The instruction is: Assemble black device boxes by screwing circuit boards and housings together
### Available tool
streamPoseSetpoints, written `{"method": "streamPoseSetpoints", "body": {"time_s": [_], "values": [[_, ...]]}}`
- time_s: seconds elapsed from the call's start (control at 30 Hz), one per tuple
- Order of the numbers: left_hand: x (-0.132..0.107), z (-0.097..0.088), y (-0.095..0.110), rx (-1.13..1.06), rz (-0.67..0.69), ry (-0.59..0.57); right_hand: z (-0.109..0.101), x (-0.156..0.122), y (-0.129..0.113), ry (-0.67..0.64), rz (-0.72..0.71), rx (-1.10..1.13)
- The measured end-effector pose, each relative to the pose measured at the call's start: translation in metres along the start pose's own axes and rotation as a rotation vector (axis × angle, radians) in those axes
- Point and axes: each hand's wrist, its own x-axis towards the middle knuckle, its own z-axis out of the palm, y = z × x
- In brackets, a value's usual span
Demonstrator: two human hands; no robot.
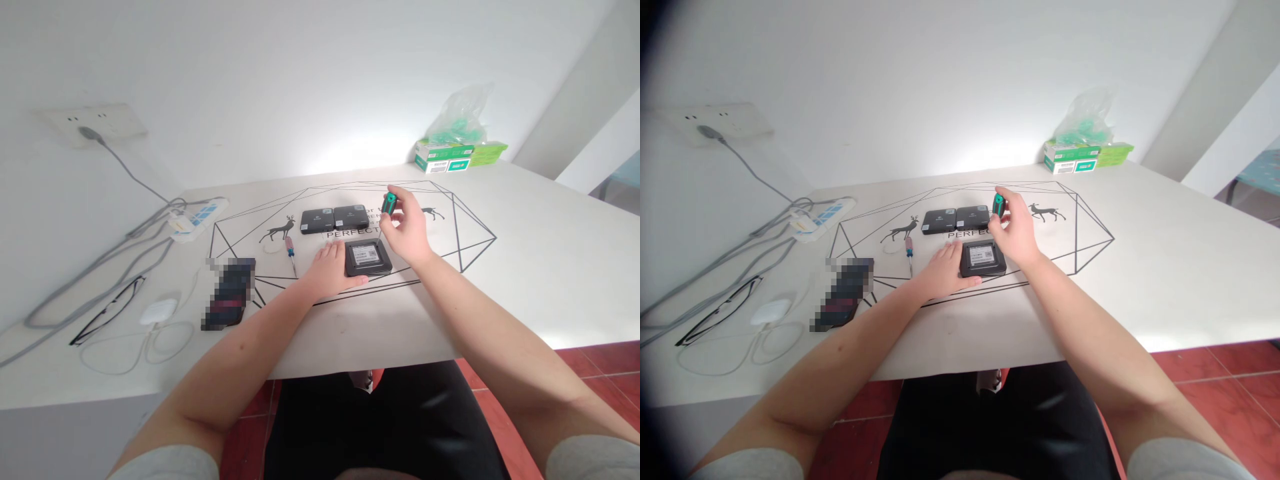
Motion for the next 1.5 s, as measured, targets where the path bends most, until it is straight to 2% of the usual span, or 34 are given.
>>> {"method": "streamPoseSetpoints", "body": {"time_s": [0.37,0.6,0.9,1.13,1.3,1.5], "values": [[-0.0011,-0.0017,0.0028,-0.004,-0.008,0.003,0.0018,0.0000,0.0011,-0.055,-0.026,-0.020],[0.0005,0.0002,0.0006,0.008,0.003,-0.005,-0.0014,0.0034,0.0039,-0.042,-0.012,-0.065],[0.0011,0.0013,0.0000,0.026,-0.005,-0.015,-0.0004,0.0009,0.0013,-0.070,0.000,0.035],[0.0010,0.0013,-0.0003,0.016,-0.001,-0.015,0.0004,0.0027,0.0051,-0.006,-0.026,-0.061],[0.0012,0.0016,-0.0008,0.007,-0.005,-0.025,0.0013,0.0013,0.0092,-0.033,0.046,0.024],[0.0023,0.0037,-0.0025,0.005,-0.001,-0.010,0.0009,0.0005,-0.0004,-0.070,0.054,0.088]]}}
